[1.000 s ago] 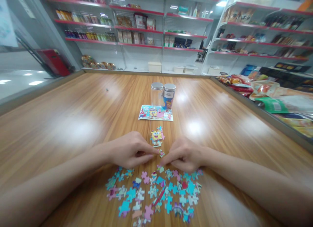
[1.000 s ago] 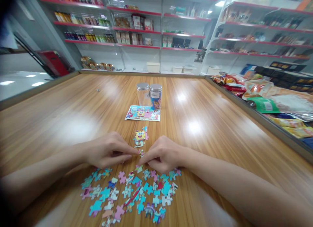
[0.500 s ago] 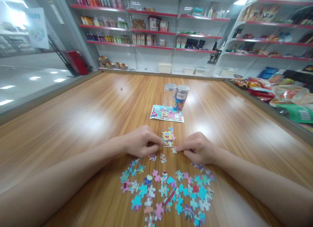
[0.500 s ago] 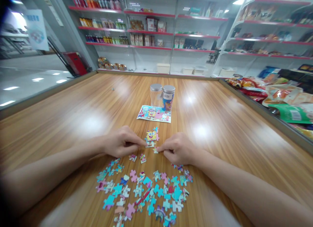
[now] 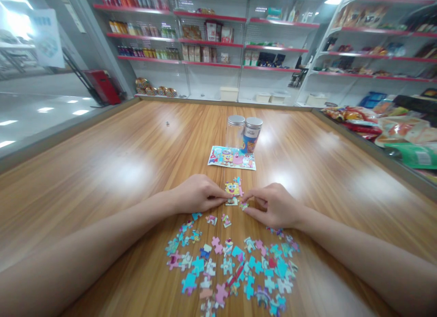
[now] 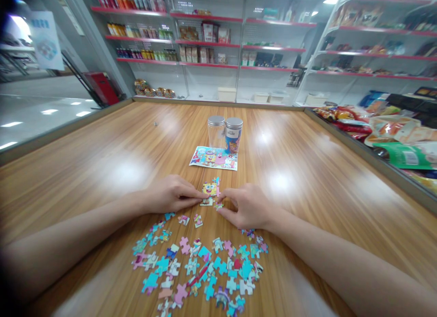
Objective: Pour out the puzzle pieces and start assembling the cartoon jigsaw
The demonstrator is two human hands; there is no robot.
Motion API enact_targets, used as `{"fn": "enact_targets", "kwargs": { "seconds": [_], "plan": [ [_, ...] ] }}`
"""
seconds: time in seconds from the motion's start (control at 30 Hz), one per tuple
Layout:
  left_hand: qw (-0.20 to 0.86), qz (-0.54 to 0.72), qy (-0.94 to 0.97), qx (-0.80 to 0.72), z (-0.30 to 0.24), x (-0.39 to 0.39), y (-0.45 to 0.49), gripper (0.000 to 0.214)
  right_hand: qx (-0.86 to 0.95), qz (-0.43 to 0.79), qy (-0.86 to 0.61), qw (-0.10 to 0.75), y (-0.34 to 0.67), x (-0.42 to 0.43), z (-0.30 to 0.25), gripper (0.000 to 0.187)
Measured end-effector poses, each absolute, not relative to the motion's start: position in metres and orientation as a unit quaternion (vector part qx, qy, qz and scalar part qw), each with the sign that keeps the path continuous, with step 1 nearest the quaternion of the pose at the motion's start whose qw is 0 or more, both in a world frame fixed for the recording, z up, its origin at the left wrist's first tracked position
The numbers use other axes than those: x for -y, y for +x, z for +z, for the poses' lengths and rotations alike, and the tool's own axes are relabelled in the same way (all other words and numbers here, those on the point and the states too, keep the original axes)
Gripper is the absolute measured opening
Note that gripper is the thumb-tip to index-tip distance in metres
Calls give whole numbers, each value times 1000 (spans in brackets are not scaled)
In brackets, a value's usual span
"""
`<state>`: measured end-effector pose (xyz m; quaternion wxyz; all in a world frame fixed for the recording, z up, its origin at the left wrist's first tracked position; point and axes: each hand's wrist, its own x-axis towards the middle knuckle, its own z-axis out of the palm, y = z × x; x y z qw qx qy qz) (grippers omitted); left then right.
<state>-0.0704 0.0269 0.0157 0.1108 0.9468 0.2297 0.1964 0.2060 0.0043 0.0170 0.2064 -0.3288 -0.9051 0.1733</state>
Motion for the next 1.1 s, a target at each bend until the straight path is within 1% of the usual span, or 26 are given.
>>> {"fn": "enact_targets", "kwargs": {
  "seconds": [0.2,0.33,0.43,0.5,0.57,0.6,0.7,0.8,0.87,0.97,1.03,1.1],
  "plan": [
    [127,181,944,-244,15,-27,-72,25,902,181,-330,211,207,-7,15,18],
    [129,193,942,-243,13,-28,-73,25,899,206,-312,228,208,-6,12,21],
    [127,200,945,-226,12,-30,-74,26,893,262,-268,250,208,-7,11,24],
    [107,210,949,-210,12,-30,-75,27,856,315,-295,283,211,-12,11,27],
    [83,218,952,-199,11,-29,-75,29,805,370,-342,313,216,-21,12,35],
    [74,221,953,-194,11,-28,-75,29,786,397,-355,315,219,-26,13,38],
    [78,222,959,-160,10,-25,-76,31,782,460,-330,263,229,-40,18,43],
    [115,210,963,-125,8,-23,-76,31,806,508,-246,177,235,-46,25,44],
    [139,208,961,-117,7,-23,-76,32,813,531,-204,121,236,-45,30,38],
    [163,214,955,-127,7,-24,-77,36,812,546,-201,53,236,-42,38,33],
    [175,217,951,-136,7,-24,-77,37,814,543,-208,9,236,-41,43,26],
    [181,216,949,-140,8,-23,-77,37,826,521,-213,-16,235,-39,48,21]
  ]
}}
